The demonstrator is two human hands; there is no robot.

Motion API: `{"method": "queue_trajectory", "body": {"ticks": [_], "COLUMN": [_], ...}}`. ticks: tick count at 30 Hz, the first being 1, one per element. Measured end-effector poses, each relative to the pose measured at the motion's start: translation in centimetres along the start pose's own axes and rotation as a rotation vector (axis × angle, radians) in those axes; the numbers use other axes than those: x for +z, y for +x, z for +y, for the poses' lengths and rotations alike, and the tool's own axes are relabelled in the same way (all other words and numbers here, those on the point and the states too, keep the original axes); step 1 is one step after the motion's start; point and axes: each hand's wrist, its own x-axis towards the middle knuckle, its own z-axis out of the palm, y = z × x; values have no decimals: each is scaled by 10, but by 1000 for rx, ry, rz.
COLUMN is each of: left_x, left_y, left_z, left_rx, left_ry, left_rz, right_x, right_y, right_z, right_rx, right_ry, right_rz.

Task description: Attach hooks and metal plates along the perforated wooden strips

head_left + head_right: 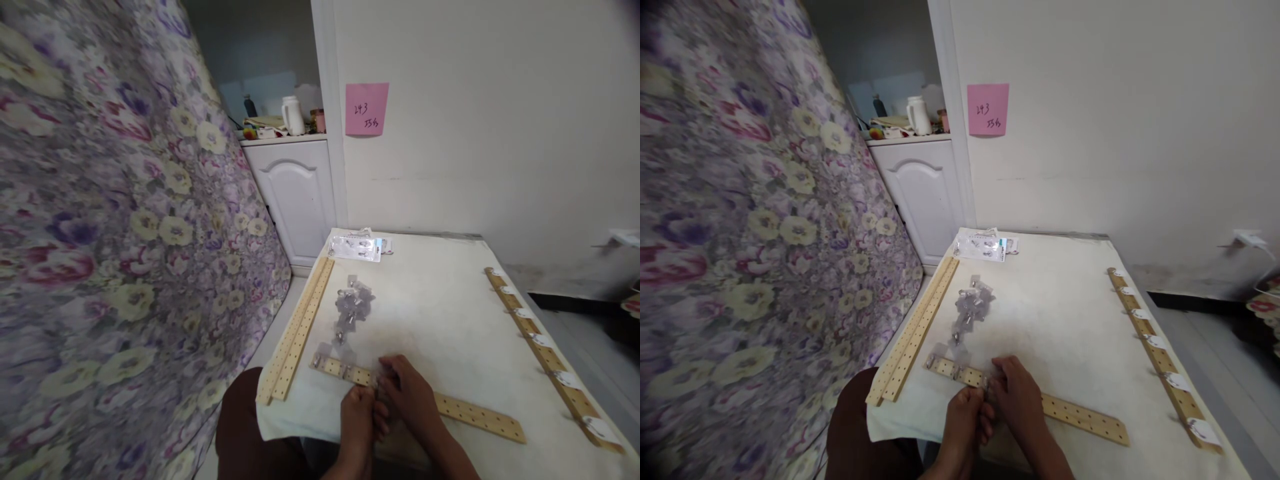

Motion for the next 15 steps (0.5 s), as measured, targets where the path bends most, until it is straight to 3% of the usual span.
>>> {"method": "queue_trajectory", "body": {"ticks": [15], "left_x": [1], "left_y": [-1], "left_z": [1], "left_rx": [5], "left_ry": [1], "left_rz": [12], "right_x": [0], "right_y": [1], "right_z": [-1], "right_rx": [15], "right_ry": [-19], "right_rz": [9]}}
